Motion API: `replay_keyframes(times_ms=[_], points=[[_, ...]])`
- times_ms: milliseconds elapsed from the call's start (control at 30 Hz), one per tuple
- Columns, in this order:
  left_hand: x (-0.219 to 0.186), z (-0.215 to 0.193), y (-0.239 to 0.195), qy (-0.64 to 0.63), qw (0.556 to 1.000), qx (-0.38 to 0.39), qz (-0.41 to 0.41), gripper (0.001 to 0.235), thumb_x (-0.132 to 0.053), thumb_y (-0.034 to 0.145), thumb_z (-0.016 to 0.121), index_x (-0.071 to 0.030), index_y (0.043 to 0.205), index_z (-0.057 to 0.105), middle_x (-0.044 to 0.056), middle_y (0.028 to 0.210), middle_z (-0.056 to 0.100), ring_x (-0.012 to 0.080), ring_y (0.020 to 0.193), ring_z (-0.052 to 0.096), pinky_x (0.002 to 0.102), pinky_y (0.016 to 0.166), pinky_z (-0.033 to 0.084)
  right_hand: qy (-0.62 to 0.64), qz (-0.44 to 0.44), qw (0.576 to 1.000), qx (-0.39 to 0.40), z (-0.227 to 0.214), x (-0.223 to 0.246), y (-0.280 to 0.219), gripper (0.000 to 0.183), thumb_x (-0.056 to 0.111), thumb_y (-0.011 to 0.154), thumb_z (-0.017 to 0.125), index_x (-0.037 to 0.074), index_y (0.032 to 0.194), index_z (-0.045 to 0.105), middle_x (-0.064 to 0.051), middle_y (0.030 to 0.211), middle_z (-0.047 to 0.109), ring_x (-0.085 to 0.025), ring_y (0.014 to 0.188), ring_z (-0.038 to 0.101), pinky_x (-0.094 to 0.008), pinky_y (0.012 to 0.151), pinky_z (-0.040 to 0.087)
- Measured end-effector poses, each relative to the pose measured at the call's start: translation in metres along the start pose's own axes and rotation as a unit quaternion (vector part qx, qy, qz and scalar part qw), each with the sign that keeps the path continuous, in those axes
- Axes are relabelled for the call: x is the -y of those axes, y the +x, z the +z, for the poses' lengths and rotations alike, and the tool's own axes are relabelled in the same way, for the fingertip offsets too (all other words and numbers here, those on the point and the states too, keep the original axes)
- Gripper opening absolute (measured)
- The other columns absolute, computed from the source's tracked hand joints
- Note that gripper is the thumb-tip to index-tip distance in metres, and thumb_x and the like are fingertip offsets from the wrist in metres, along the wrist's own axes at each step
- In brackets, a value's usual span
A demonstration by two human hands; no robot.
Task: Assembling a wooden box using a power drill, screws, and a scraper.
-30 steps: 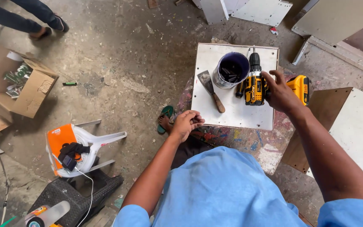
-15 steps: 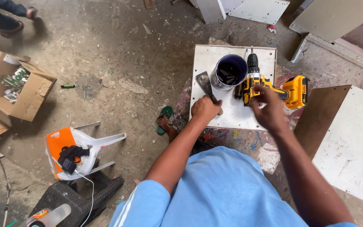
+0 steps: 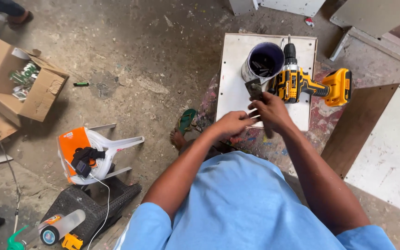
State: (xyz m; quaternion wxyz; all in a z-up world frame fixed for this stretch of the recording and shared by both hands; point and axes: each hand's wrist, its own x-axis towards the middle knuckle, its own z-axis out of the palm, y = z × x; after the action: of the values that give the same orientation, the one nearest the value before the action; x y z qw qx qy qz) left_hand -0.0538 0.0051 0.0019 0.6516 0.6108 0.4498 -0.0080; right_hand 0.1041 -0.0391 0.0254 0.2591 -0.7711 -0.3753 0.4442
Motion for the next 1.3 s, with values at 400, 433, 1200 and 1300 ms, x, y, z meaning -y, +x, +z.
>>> replay_keyframes(times_ms=[400,433,1200,1300], points=[[0.069,-0.037,0.040,-0.101,0.993,-0.062,0.008,0.023,-0.004,0.096,0.049,0.002,0.110,0.066,0.018,0.079,0.070,0.0250,0.058,0.075,0.031,0.049,0.067,0.037,0.178,0.983,-0.026,0.034,-0.034,-0.043,0.026,0.020,0.094,0.066,-0.006,0.098,0.068,-0.021,0.070,0.069,-0.032,0.056,0.073,-0.043,0.055,0.059],[0.063,-0.038,0.035,0.015,0.998,-0.026,0.046,0.024,-0.010,0.098,0.051,-0.006,0.113,0.068,0.020,0.092,0.073,0.0333,0.082,0.073,0.042,0.070,0.064,0.035,0.187,0.981,-0.026,0.038,-0.037,-0.040,0.027,0.018,0.091,0.066,-0.004,0.105,0.068,-0.021,0.071,0.070,-0.031,0.055,0.073,-0.044,0.053,0.060],[0.140,-0.017,0.094,0.479,0.820,0.038,0.312,0.059,-0.030,0.097,0.067,-0.034,0.152,0.047,0.007,0.096,0.056,0.0320,0.091,0.066,0.051,0.077,0.060,0.157,0.296,0.937,-0.099,0.087,-0.032,-0.020,0.028,0.008,0.102,0.052,-0.015,0.088,0.061,-0.021,0.057,0.063,-0.023,0.039,0.061,-0.035,0.033,0.051],[0.148,-0.013,0.102,0.472,0.825,0.050,0.307,0.058,-0.031,0.096,0.066,-0.036,0.151,0.047,0.005,0.097,0.055,0.0323,0.094,0.067,0.053,0.077,0.061,-0.032,0.296,0.952,-0.063,0.081,-0.024,-0.014,0.040,0.020,0.099,0.057,0.002,0.066,0.072,-0.013,0.049,0.064,-0.026,0.038,0.063,-0.042,0.045,0.054]])
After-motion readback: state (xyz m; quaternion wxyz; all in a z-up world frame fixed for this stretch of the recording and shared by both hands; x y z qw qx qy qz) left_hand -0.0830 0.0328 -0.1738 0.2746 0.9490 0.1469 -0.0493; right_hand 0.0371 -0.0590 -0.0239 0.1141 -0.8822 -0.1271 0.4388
